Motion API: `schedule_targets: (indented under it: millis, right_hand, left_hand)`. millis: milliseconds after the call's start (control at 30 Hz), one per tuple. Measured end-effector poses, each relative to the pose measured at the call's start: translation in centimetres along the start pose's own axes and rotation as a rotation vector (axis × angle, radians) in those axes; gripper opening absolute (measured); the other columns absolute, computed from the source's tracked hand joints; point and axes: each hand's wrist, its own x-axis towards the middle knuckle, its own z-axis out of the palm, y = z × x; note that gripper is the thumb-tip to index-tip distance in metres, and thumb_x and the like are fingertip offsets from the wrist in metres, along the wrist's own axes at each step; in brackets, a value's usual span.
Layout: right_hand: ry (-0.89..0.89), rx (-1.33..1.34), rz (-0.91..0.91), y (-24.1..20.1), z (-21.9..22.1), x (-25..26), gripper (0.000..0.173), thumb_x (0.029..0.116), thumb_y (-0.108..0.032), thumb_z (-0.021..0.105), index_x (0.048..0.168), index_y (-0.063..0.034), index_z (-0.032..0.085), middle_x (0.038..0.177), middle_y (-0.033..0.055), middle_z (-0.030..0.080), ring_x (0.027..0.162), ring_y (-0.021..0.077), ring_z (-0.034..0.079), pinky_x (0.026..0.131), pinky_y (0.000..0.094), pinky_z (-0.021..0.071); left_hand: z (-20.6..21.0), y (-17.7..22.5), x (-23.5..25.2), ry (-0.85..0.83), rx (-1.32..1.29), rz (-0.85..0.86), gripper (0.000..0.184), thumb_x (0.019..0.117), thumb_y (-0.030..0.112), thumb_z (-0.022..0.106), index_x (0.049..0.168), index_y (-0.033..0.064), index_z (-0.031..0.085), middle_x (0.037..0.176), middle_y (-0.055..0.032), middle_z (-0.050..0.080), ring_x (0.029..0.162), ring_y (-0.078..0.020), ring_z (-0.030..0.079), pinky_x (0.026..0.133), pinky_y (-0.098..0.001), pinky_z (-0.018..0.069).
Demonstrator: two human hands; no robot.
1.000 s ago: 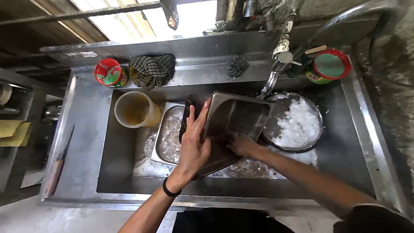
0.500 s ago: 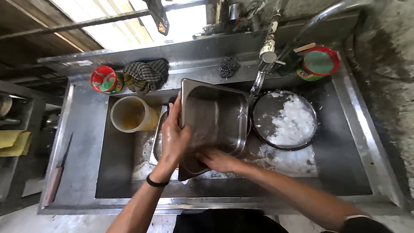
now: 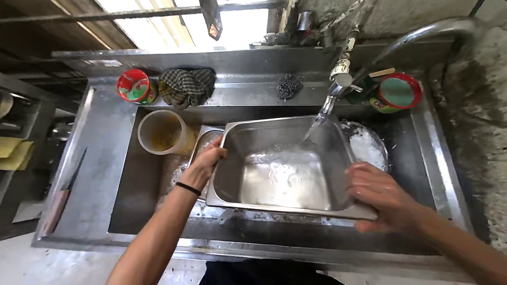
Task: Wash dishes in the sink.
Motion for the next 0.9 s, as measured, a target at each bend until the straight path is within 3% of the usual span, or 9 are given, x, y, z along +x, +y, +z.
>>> schedule_targets:
  millis: [167, 333, 433, 500, 567, 633, 733, 833, 900]
  right_hand:
    - [0.084, -0.024, -0.002, -5.3, -3.2, 4.0, 0.056, 0.0993, -0.058, 0.054, 0.064, -0.0167, 0.044, 0.055, -0.0024, 0.039, 0.053, 0.012, 0.045, 0.06, 0.0318, 0.0425]
    - [-0.128, -0.194, 0.042, -8.2, -6.1, 9.1, 0.054, 0.1029, -0.054, 0.046, 0.064, -0.0163, 0.043, 0.054, -0.0019, 0.037, 0.05, 0.0142, 0.039, 0.05, 0.0317, 0.0301]
    - [-0.289, -0.246, 0.038, -9.1, -6.3, 11.7, 0.053, 0.1033, -0.052, 0.043, 0.064, -0.0165, 0.046, 0.054, -0.0027, 0.039, 0.048, 0.0139, 0.04, 0.047, 0.0309, 0.0286]
    - [-0.386, -0.265, 0.049, -8.6, -6.7, 13.5, 0.05, 0.1002, -0.051, 0.045, 0.063, -0.0176, 0.048, 0.053, -0.0047, 0.041, 0.047, 0.0115, 0.043, 0.045, 0.0294, 0.031]
    - [-0.476, -0.258, 0.083, -7.0, -7.2, 15.4, 0.045, 0.0941, -0.049, 0.048, 0.061, -0.0193, 0.05, 0.052, -0.0069, 0.043, 0.046, 0.0093, 0.047, 0.042, 0.0297, 0.0346]
    - [-0.549, -0.244, 0.149, -4.5, -7.8, 17.0, 0.044, 0.0917, -0.049, 0.048, 0.058, -0.0205, 0.049, 0.05, -0.0087, 0.04, 0.043, 0.0075, 0.046, 0.039, 0.0301, 0.0344]
    - [-0.63, -0.179, 0.305, -0.9, -8.4, 18.5, 0.046, 0.0945, -0.048, 0.044, 0.055, -0.0248, 0.047, 0.048, -0.0124, 0.038, 0.041, 0.0016, 0.039, 0.038, 0.0269, 0.0276]
    - [-0.648, -0.125, 0.408, 1.7, -8.9, 19.1, 0.046, 0.0967, -0.047, 0.042, 0.056, -0.0277, 0.05, 0.05, -0.0148, 0.044, 0.044, -0.0022, 0.042, 0.039, 0.025, 0.0301]
    - [-0.628, -0.117, 0.481, 2.5, -9.1, 18.9, 0.048, 0.0969, -0.047, 0.042, 0.056, -0.0266, 0.057, 0.051, -0.0127, 0.053, 0.045, -0.0007, 0.049, 0.038, 0.0251, 0.0345]
  left_hand:
    - [5.0, -5.7, 5.0, -0.253, -0.035, -0.016, 0.071, 0.0887, -0.014, 0.048, 0.154, 0.0136, 0.039, 0.141, -0.0117, 0.058, 0.112, -0.0194, 0.064, 0.088, -0.0397, 0.0573]
    - [12.2, -9.8, 5.6, -0.464, 0.388, 0.088, 0.061, 0.1037, 0.012, 0.056, 0.158, -0.001, 0.03, 0.148, -0.0263, 0.05, 0.131, -0.0336, 0.057, 0.111, -0.0497, 0.0457]
    - [16.4, -7.9, 1.1, -0.51, 0.631, 0.139, 0.054, 0.1097, 0.023, 0.048, 0.155, -0.0037, 0.034, 0.143, -0.0287, 0.056, 0.129, -0.0424, 0.057, 0.11, -0.057, 0.0432]
    - [18.6, -8.6, 0.2, -0.608, 0.614, 0.148, 0.062, 0.1095, 0.021, 0.048, 0.161, -0.0016, 0.022, 0.153, -0.0275, 0.047, 0.138, -0.0417, 0.051, 0.115, -0.0556, 0.0391]
    - [19.9, -10.1, 0.1, -0.745, 0.509, 0.17, 0.058, 0.1048, 0.012, 0.055, 0.156, -0.004, 0.034, 0.154, -0.0281, 0.044, 0.14, -0.0412, 0.047, 0.117, -0.0545, 0.0364]
    - [19.6, -10.3, -0.7, -0.891, 0.403, 0.123, 0.06, 0.1048, 0.009, 0.052, 0.159, -0.002, 0.029, 0.156, -0.0287, 0.041, 0.142, -0.0409, 0.044, 0.117, -0.0556, 0.0339]
    - [17.5, -10.3, -1.8, -1.013, 0.111, -0.033, 0.051, 0.1084, 0.014, 0.042, 0.158, 0.003, 0.032, 0.151, -0.0213, 0.047, 0.134, -0.0243, 0.05, 0.113, -0.0434, 0.0399]
    - [15.8, -11.3, -1.5, -1.026, -0.013, -0.114, 0.049, 0.1116, 0.032, 0.029, 0.146, 0.0022, 0.048, 0.135, -0.0147, 0.057, 0.118, -0.0156, 0.056, 0.102, -0.0384, 0.0461]
    - [13.9, -10.4, -1.3, -0.973, -0.066, -0.149, 0.07, 0.1094, 0.056, 0.018, 0.14, 0.0046, 0.054, 0.129, -0.0124, 0.062, 0.115, -0.0158, 0.06, 0.099, -0.0396, 0.0494]
